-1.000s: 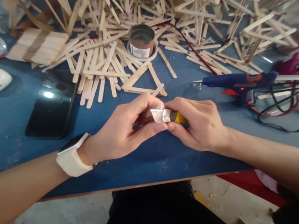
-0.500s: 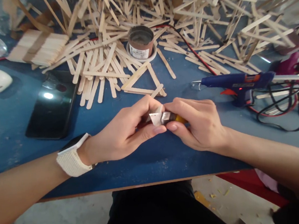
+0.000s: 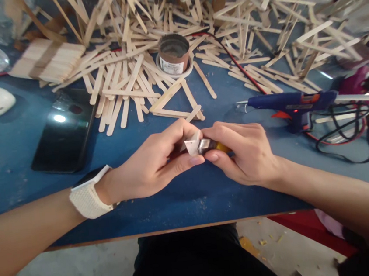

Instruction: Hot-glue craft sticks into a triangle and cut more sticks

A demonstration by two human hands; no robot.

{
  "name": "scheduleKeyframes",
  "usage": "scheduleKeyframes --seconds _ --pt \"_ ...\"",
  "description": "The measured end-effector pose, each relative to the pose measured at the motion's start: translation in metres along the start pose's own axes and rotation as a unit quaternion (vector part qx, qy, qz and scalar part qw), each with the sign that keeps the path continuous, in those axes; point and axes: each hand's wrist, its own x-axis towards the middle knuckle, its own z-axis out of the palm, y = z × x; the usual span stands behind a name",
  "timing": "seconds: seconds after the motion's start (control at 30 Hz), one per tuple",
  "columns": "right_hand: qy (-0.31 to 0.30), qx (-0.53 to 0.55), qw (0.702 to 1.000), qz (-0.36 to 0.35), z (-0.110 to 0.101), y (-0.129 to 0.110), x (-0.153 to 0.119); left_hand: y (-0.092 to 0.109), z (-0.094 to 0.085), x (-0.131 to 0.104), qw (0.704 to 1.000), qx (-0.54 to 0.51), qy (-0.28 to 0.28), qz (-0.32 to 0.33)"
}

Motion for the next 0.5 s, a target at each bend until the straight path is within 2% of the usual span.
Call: scheduleKeyframes --seconds 0.5 --pt "-0.019 -0.037 0.999 0.018 -0.0051 -0.0003 -0.0001 -0.0018 0.0012 0.0003 1.000 -0.015 0.005 0.004"
